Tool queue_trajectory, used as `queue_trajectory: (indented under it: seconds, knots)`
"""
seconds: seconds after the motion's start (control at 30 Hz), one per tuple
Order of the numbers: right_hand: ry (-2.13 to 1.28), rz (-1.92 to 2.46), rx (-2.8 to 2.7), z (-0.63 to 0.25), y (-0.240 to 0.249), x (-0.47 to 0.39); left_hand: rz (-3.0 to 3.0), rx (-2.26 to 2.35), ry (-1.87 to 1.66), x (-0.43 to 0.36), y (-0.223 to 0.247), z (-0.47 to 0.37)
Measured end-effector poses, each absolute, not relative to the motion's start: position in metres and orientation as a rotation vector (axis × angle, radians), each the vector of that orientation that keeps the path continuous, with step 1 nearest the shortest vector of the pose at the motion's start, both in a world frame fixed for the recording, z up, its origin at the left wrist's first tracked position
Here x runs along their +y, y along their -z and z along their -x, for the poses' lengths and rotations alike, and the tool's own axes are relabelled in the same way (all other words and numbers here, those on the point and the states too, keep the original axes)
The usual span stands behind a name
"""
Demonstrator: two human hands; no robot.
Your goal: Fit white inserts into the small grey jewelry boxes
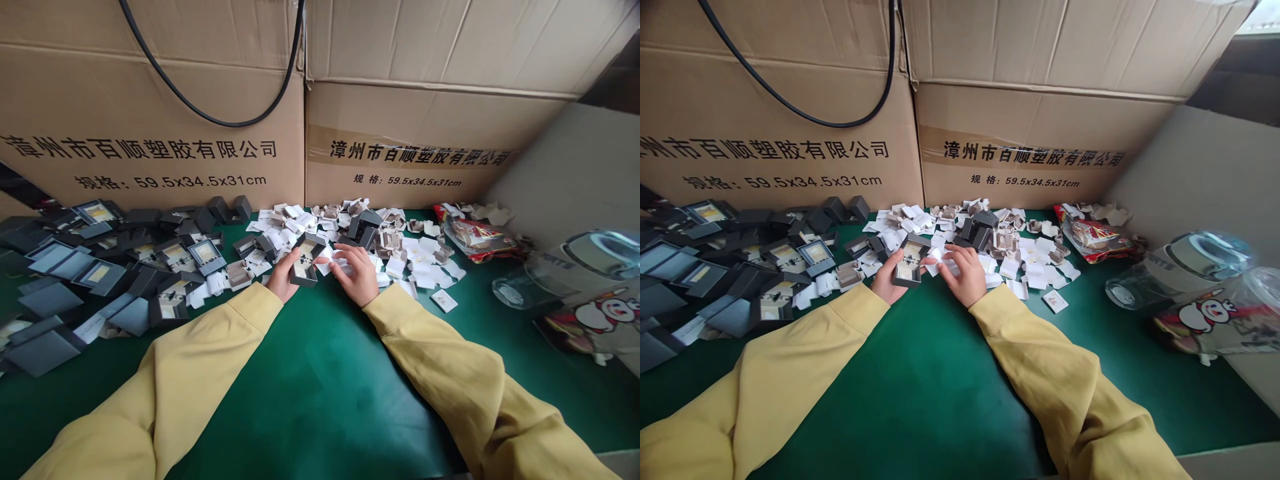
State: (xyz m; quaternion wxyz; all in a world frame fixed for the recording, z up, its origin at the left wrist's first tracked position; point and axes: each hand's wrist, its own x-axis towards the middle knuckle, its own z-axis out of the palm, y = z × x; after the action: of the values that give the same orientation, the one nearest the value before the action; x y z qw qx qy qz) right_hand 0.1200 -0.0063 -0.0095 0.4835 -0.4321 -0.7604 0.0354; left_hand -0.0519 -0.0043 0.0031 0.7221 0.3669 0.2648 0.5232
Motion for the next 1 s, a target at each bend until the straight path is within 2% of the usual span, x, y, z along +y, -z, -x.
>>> queue_trajectory:
  seconds: [0.43, 0.73, 1.0]
  knots:
    - [-0.293, 0.981, -1.917, -0.118, 0.012, -0.006, -0.791, 0.528, -1.15, -0.008, -0.007, 0.05]
    - [-0.273, 1.172, -1.719, -0.12, 0.013, -0.002, -0.749, 0.637, -1.172, -0.001, -0.001, 0.053]
    - [-0.132, 0.944, -1.789, -0.119, 0.003, -0.014, -1.002, 0.843, -1.018, -0.003, 0.005, 0.051]
